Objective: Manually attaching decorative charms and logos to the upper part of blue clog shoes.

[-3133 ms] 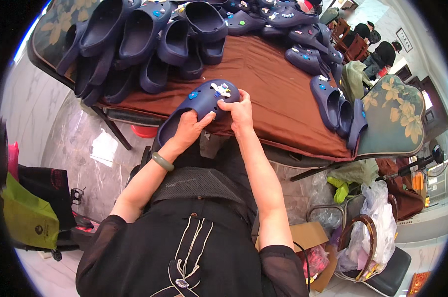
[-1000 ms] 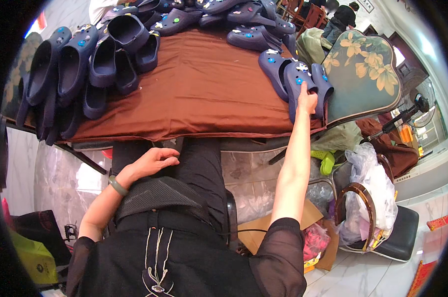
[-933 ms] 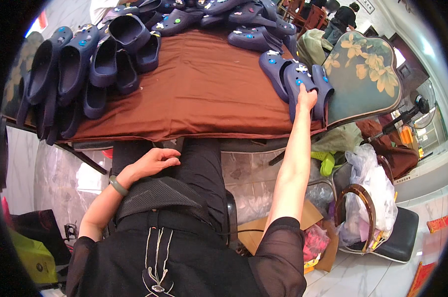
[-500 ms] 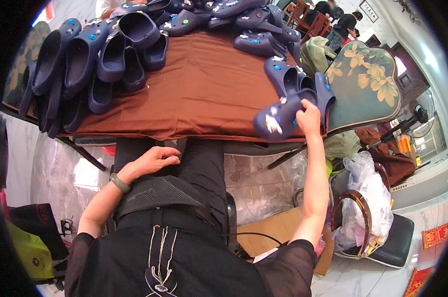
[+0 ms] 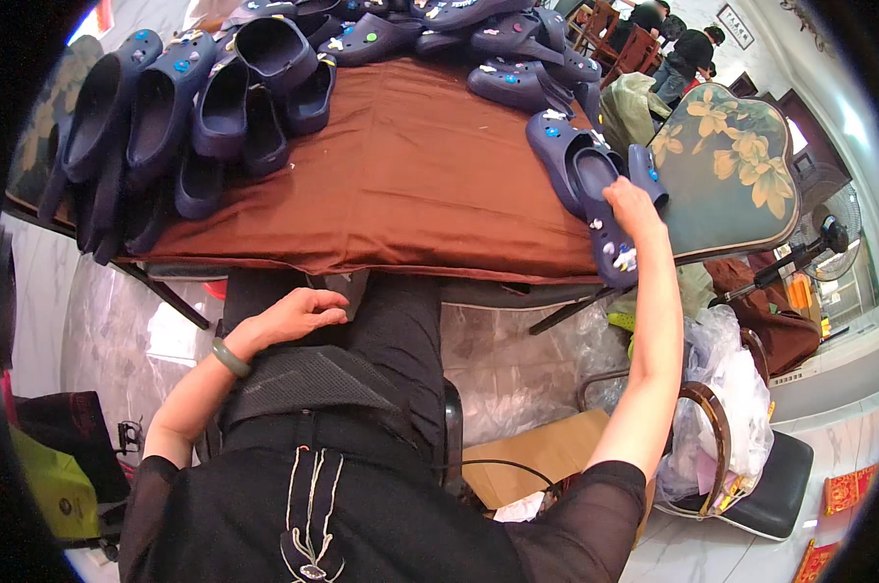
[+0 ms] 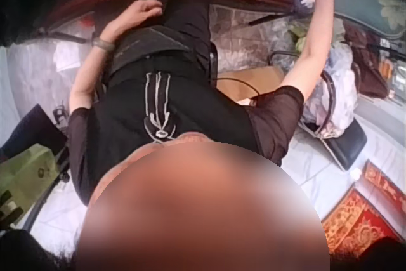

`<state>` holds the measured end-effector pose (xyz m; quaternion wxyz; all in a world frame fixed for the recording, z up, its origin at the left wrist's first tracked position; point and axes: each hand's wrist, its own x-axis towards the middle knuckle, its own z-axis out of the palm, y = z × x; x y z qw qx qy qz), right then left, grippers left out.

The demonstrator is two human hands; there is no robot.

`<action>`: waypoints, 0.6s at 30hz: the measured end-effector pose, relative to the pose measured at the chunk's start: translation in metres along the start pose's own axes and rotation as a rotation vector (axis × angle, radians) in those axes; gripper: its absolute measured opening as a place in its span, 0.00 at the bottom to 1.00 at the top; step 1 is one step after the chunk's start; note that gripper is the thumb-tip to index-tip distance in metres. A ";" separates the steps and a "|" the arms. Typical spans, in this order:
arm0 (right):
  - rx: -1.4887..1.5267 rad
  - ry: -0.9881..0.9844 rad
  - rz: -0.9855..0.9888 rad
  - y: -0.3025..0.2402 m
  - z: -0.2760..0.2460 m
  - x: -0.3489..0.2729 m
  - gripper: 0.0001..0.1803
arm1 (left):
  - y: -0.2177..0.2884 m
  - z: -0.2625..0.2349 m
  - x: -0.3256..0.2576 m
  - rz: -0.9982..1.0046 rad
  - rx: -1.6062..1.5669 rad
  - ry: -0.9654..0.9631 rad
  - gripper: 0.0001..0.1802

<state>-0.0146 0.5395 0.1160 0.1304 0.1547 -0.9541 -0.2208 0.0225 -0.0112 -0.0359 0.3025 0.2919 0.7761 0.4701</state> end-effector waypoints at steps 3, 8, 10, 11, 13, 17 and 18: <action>-0.080 -0.053 -0.138 0.018 0.010 0.034 0.05 | 0.001 0.003 0.002 0.034 -0.053 0.042 0.20; -0.373 0.269 0.488 -0.027 0.037 0.071 0.08 | -0.006 0.005 0.003 0.031 -0.012 0.076 0.21; -0.328 0.217 0.659 -0.028 0.037 0.069 0.11 | -0.005 0.004 0.004 0.039 -0.012 0.064 0.21; -0.217 0.293 0.705 -0.028 0.035 0.065 0.13 | -0.005 0.003 0.002 0.040 -0.010 0.059 0.20; -0.025 0.361 0.794 -0.022 0.024 0.047 0.21 | -0.003 0.000 -0.002 0.049 -0.007 0.048 0.20; -0.025 0.392 1.042 -0.054 0.012 -0.005 0.41 | -0.006 -0.004 -0.009 -0.015 -0.073 0.035 0.20; 0.044 0.386 1.106 -0.057 0.019 -0.021 0.47 | -0.008 -0.002 -0.008 -0.032 -0.104 0.025 0.20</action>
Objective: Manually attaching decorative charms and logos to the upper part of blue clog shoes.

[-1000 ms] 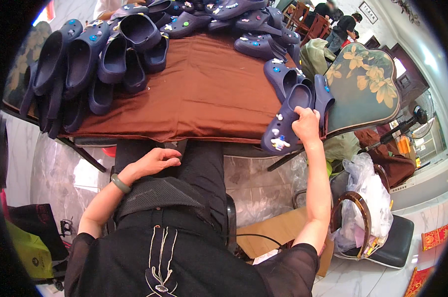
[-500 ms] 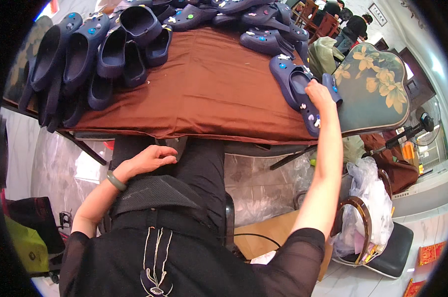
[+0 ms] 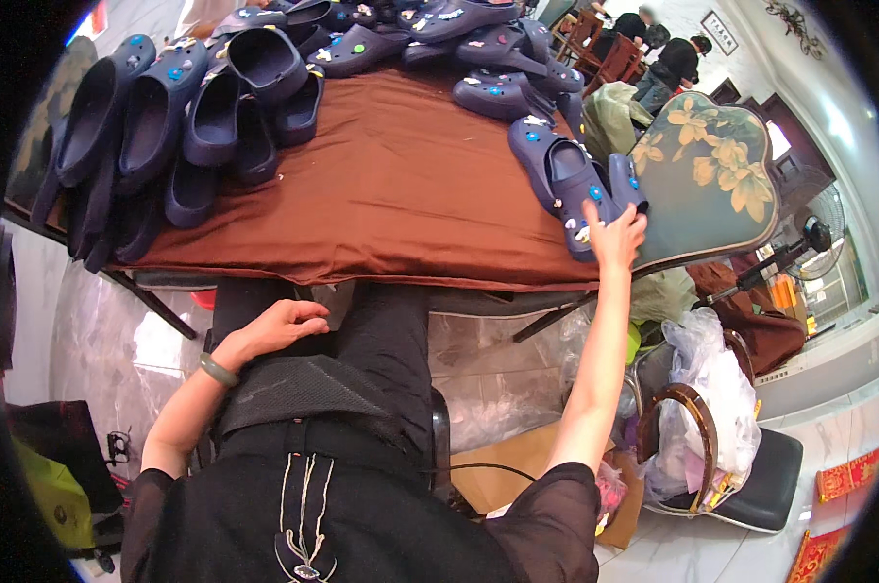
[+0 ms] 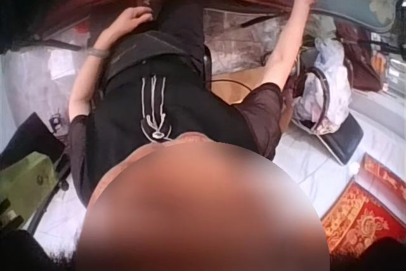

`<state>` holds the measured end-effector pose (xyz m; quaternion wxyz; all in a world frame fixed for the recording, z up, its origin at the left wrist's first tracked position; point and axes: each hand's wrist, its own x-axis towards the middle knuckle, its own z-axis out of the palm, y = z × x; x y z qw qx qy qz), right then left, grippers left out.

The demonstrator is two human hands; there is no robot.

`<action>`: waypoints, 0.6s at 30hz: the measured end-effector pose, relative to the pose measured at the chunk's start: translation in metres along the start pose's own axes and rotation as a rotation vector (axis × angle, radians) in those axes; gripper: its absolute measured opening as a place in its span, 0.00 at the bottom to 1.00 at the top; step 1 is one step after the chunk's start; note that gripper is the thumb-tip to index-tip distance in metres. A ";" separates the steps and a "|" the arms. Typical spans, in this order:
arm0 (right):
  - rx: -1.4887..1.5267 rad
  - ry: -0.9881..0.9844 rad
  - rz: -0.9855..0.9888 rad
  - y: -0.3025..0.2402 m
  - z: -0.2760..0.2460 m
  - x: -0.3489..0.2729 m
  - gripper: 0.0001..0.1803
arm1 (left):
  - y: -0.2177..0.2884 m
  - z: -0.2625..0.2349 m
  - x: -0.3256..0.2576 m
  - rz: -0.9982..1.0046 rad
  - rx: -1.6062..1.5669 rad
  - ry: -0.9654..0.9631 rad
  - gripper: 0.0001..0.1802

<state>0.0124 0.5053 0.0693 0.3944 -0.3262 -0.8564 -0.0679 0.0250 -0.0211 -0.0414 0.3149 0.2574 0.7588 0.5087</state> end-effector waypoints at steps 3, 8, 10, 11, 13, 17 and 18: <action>0.426 -0.369 0.077 0.030 0.014 -0.014 0.59 | -0.004 0.003 0.003 -0.009 0.022 -0.051 0.20; 0.994 -0.599 0.385 -0.005 -0.007 0.002 0.55 | -0.007 -0.002 -0.002 -0.010 0.075 -0.008 0.20; 1.160 -0.431 0.291 0.031 0.007 0.037 0.46 | -0.001 0.002 0.008 0.022 0.039 -0.017 0.22; 1.151 -0.458 0.300 0.028 0.004 0.050 0.44 | -0.002 0.003 0.006 0.010 0.039 -0.013 0.22; 1.115 -0.530 0.322 0.021 -0.010 0.068 0.41 | -0.002 0.001 0.005 0.013 0.062 0.007 0.22; 1.084 -0.579 0.324 0.048 -0.023 0.076 0.37 | 0.003 0.004 0.008 0.020 0.032 0.002 0.22; 1.100 -0.589 0.329 0.049 -0.022 0.073 0.37 | 0.006 0.002 0.009 -0.005 0.073 -0.017 0.21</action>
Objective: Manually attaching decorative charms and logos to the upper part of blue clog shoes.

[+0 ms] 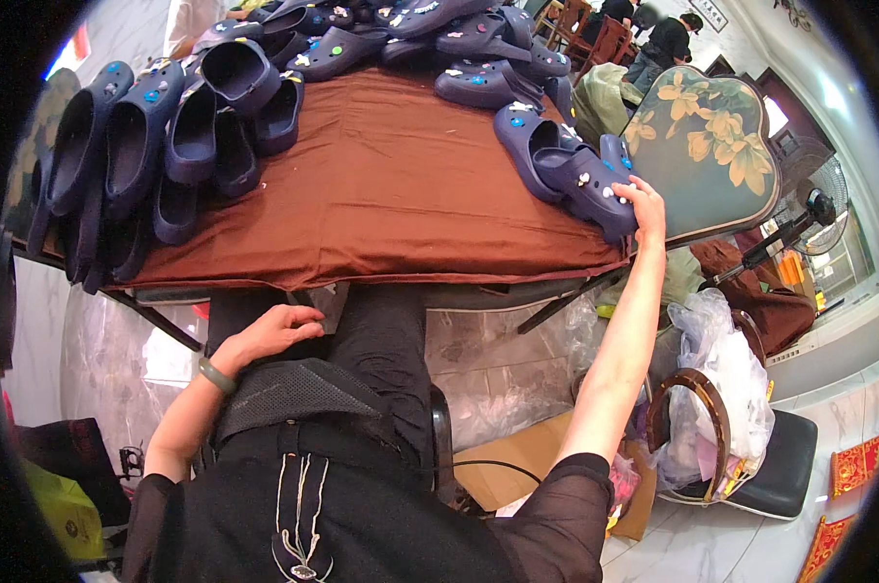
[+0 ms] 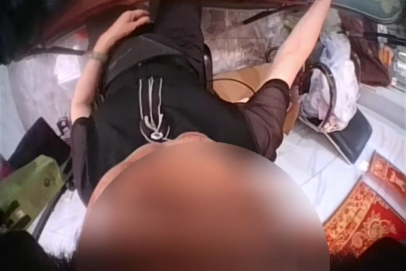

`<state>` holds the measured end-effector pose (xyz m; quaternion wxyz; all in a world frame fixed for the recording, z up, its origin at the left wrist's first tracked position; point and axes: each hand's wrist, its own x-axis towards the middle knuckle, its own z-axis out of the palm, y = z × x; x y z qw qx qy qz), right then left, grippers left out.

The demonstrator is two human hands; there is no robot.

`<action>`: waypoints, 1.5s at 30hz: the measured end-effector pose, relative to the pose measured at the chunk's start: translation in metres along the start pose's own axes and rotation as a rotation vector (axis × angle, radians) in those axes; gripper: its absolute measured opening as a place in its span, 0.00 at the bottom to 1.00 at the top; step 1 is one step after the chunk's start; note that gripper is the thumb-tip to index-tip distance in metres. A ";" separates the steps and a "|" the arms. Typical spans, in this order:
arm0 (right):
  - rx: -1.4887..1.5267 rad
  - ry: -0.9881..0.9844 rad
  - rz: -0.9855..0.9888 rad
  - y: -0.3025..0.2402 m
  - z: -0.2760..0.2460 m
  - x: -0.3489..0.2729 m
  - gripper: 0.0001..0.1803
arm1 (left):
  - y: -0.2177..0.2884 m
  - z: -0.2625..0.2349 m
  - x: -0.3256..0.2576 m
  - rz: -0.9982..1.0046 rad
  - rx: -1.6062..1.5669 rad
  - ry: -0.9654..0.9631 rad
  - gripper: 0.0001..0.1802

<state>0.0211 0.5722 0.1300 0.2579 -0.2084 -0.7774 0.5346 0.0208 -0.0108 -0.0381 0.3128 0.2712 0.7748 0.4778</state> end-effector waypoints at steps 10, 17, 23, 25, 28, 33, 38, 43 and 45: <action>-0.433 0.225 -0.368 0.050 0.082 0.019 0.36 | 0.006 0.003 0.004 -0.017 0.076 -0.050 0.21; -0.952 0.650 0.045 0.128 0.005 0.011 0.34 | -0.011 0.002 0.004 -0.023 0.156 -0.105 0.23; -0.995 0.502 -0.031 0.110 0.048 -0.021 0.30 | -0.020 0.002 -0.001 0.020 0.186 -0.062 0.22; -0.822 0.554 -0.271 0.100 0.040 -0.025 0.26 | -0.012 0.003 0.002 0.015 0.218 -0.072 0.22; -0.415 0.671 -0.401 0.071 0.035 -0.035 0.24 | -0.015 0.003 0.003 -0.006 0.213 -0.095 0.22; -0.206 0.787 -0.502 0.018 0.011 -0.080 0.23 | -0.009 0.005 0.006 0.033 0.180 -0.073 0.21; -0.404 0.665 -0.948 -0.045 0.054 -0.173 0.20 | 0.052 0.009 0.018 0.068 -0.253 -0.074 0.19; -0.539 -0.037 -1.375 -0.071 0.125 -0.249 0.21 | 0.139 0.039 0.025 0.450 -0.786 -0.131 0.40; -0.362 -0.272 -1.479 -0.063 0.165 -0.272 0.25 | 0.155 0.054 0.023 0.458 -0.958 0.085 0.36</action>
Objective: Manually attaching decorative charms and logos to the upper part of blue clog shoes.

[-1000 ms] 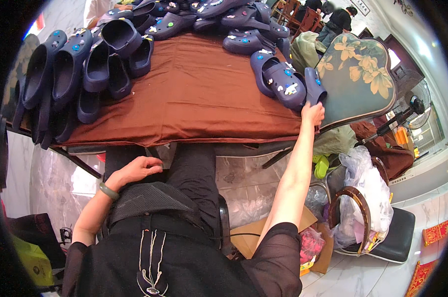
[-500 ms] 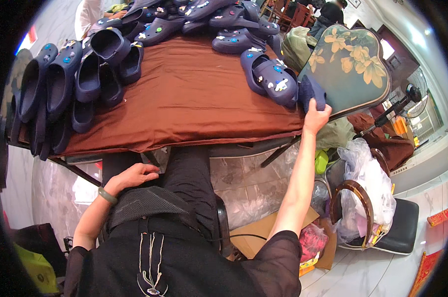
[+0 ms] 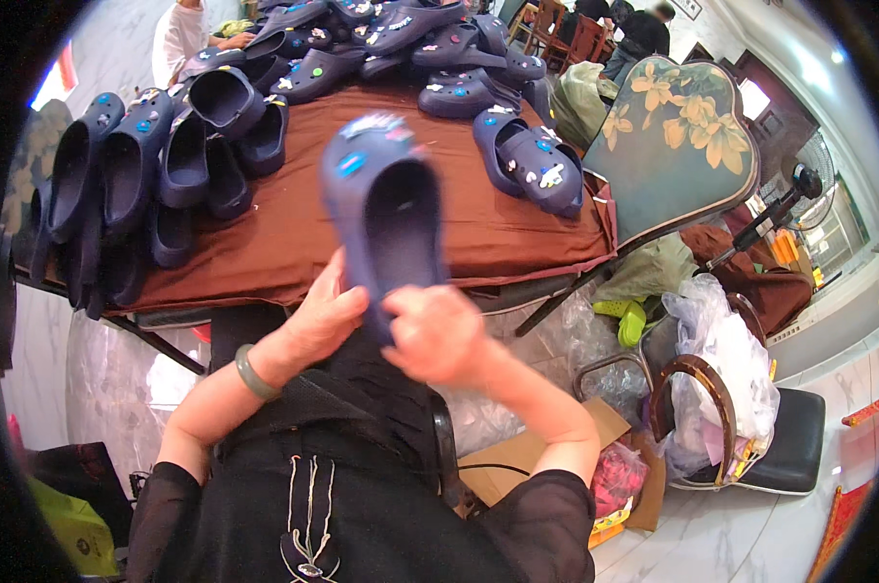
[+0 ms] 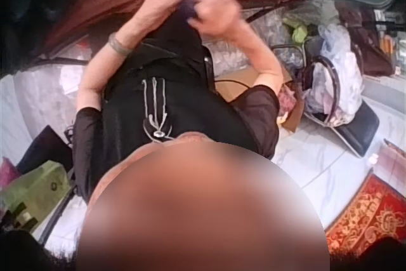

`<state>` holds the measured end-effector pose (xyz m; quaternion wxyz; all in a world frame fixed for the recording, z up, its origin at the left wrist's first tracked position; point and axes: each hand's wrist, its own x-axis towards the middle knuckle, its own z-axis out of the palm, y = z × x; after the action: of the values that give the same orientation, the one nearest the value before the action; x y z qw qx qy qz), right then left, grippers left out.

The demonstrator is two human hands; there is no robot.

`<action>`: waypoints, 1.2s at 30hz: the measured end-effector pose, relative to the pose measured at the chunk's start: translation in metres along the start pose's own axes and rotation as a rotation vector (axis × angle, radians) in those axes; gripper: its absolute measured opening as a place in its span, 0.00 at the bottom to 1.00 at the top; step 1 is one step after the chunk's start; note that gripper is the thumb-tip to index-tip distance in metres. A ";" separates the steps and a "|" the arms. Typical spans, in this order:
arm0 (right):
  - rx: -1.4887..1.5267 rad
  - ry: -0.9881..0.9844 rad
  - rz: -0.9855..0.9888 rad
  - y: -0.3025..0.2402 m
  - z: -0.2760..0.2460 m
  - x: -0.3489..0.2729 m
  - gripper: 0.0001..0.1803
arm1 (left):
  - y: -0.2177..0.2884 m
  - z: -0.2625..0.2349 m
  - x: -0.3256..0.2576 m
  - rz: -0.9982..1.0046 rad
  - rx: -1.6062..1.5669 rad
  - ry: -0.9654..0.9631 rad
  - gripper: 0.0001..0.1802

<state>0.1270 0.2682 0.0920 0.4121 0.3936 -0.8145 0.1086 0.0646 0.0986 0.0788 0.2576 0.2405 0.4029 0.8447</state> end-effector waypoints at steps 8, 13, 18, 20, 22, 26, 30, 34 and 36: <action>0.176 -0.104 0.166 0.034 -0.024 0.022 0.38 | 0.039 -0.073 -0.032 -0.316 -0.082 -0.047 0.44; 0.442 -0.151 0.366 0.057 -0.043 0.001 0.60 | 0.053 -0.081 -0.058 -0.593 -0.283 -0.213 0.51; 0.547 -0.370 0.177 0.029 -0.053 0.005 0.52 | 0.043 -0.074 -0.055 -0.510 -0.561 -0.292 0.49; 0.344 -0.276 0.125 0.016 -0.057 0.006 0.43 | 0.040 -0.061 -0.051 -0.454 -0.579 -0.240 0.46; 0.324 -0.217 0.187 0.016 -0.065 0.005 0.43 | 0.039 -0.062 -0.042 -0.472 -0.612 0.051 0.42; 0.068 -0.056 0.562 0.039 -0.098 -0.006 0.42 | 0.029 -0.084 -0.010 -0.573 -0.421 -0.324 0.36; -0.275 0.212 0.936 0.094 -0.132 -0.020 0.35 | 0.016 -0.111 -0.027 -0.593 -0.167 -0.092 0.29; -0.747 0.038 0.970 0.151 -0.168 -0.053 0.39 | 0.005 -0.140 -0.045 -0.651 -0.117 0.012 0.25; -0.784 -0.132 1.135 0.175 -0.170 -0.062 0.40 | 0.002 -0.148 -0.049 -0.635 -0.129 0.072 0.23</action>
<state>0.1200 0.5043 0.1794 0.3529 -0.2657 -0.8969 -0.0189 0.0103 -0.0155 -0.0124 0.5087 0.0560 0.4123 0.7537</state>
